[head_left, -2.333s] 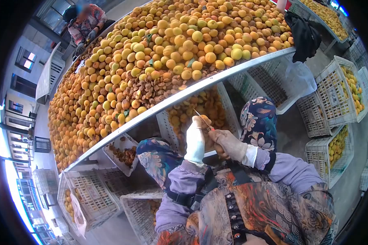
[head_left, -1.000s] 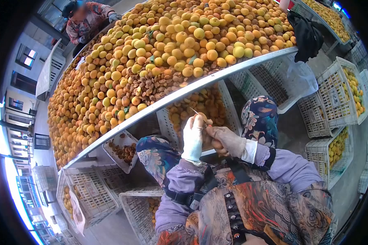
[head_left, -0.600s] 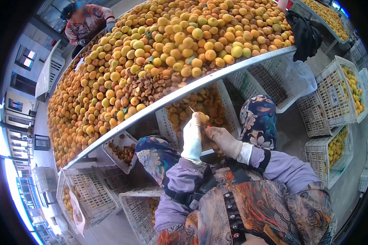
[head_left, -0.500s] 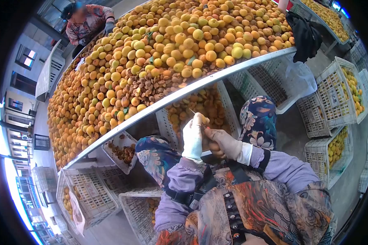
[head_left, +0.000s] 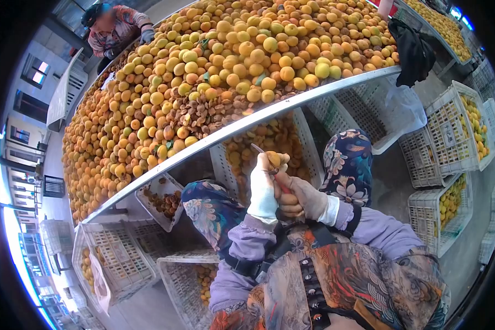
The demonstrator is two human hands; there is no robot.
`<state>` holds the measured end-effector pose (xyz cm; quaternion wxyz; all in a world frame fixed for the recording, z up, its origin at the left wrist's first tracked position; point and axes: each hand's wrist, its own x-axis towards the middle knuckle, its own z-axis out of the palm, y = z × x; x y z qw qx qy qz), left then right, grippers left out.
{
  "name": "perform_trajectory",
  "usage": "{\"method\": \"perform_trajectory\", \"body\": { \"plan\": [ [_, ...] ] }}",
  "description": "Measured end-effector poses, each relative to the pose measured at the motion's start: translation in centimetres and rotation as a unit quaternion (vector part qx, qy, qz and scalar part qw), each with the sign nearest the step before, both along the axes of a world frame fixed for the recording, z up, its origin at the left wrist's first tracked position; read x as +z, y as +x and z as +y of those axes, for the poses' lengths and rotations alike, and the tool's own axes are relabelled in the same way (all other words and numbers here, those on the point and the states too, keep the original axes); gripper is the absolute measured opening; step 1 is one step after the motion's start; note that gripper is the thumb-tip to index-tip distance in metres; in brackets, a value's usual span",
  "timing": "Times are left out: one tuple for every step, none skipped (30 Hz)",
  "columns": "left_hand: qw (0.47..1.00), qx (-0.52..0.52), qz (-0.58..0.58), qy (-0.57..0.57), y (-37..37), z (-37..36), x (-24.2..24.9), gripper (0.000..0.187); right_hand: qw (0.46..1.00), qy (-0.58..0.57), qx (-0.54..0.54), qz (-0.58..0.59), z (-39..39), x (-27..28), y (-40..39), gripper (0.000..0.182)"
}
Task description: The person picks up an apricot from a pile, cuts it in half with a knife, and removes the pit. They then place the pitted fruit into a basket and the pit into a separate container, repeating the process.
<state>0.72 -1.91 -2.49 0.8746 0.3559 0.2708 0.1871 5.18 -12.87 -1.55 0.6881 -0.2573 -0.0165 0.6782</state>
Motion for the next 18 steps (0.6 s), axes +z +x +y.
{"method": "perform_trajectory", "body": {
  "plan": [
    [1.0,0.002,-0.004,0.005,-0.1,0.0,0.0,0.042,1.0,0.0,0.0,0.001,0.1,0.0,0.1,0.039],
    [1.0,0.001,-0.002,0.005,-0.4,0.0,0.0,0.042,0.994,-0.073,0.005,-0.082,0.0,-0.1,0.4,0.038],
    [0.998,0.004,0.021,0.061,-0.6,0.1,0.2,0.042,0.976,-0.146,0.008,-0.164,0.1,-0.1,0.7,0.037],
    [0.992,0.005,0.043,0.117,-0.6,0.2,0.3,0.043,0.976,-0.145,0.003,-0.164,0.2,-0.1,0.9,0.037],
    [0.992,0.001,0.043,0.118,-0.6,0.2,0.1,0.043,0.963,-0.143,-0.022,-0.23,0.2,-0.1,0.9,0.033],
    [0.988,0.006,0.05,0.146,-0.6,0.1,-0.3,0.045,0.944,-0.141,-0.044,-0.295,0.2,-0.3,0.8,0.029],
    [0.983,0.009,0.056,0.175,-0.5,-0.1,-0.6,0.048,0.944,-0.143,-0.045,-0.294,0.4,-1.5,0.6,0.029],
    [0.983,0.007,0.055,0.175,-0.4,-0.2,-0.7,0.048,0.913,-0.11,-0.109,-0.376,0.7,-3.7,0.3,0.026],
    [0.979,0.016,0.058,0.194,-0.3,-0.3,-0.8,0.048,0.871,-0.074,-0.17,-0.455,1.1,-4.2,0.1,0.023],
    [0.975,0.026,0.062,0.213,-0.3,-0.3,-0.9,0.048,0.871,-0.073,-0.169,-0.455,1.3,-4.7,-0.2,0.023],
    [0.974,0.028,0.064,0.214,-0.5,-0.2,-0.7,0.048,0.904,-0.08,-0.165,-0.387,1.7,-4.3,-0.5,0.029],
    [0.972,0.032,0.079,0.217,-0.6,-0.2,-0.5,0.048,0.931,-0.087,-0.161,-0.317,1.9,-3.8,-0.7,0.035],
    [0.97,0.036,0.094,0.22,-0.6,-0.3,-0.4,0.048,0.931,-0.086,-0.162,-0.316,1.4,-3.2,-0.3,0.035],
    [0.97,0.034,0.094,0.221,-0.6,-0.2,-0.4,0.048,0.978,-0.076,-0.052,-0.186,0.5,-1.8,0.6,0.038],
    [0.981,0.018,0.081,0.175,-0.6,0.0,-0.5,0.048,0.995,-0.063,0.059,-0.049,0.0,-0.9,1.0,0.042],
    [0.989,0.005,0.068,0.129,-0.7,0.2,-0.6,0.048,0.995,-0.062,0.066,-0.047,0.1,-0.6,1.0,0.047],
    [0.989,0.006,0.069,0.129,-0.7,0.2,-0.5,0.048,0.995,-0.062,0.068,-0.047,0.1,-0.8,1.1,0.047],
    [0.994,-0.003,0.055,0.093,-0.8,0.2,-0.3,0.047,0.996,-0.024,0.081,-0.015,-0.1,-1.1,1.3,0.048]
  ]
}}
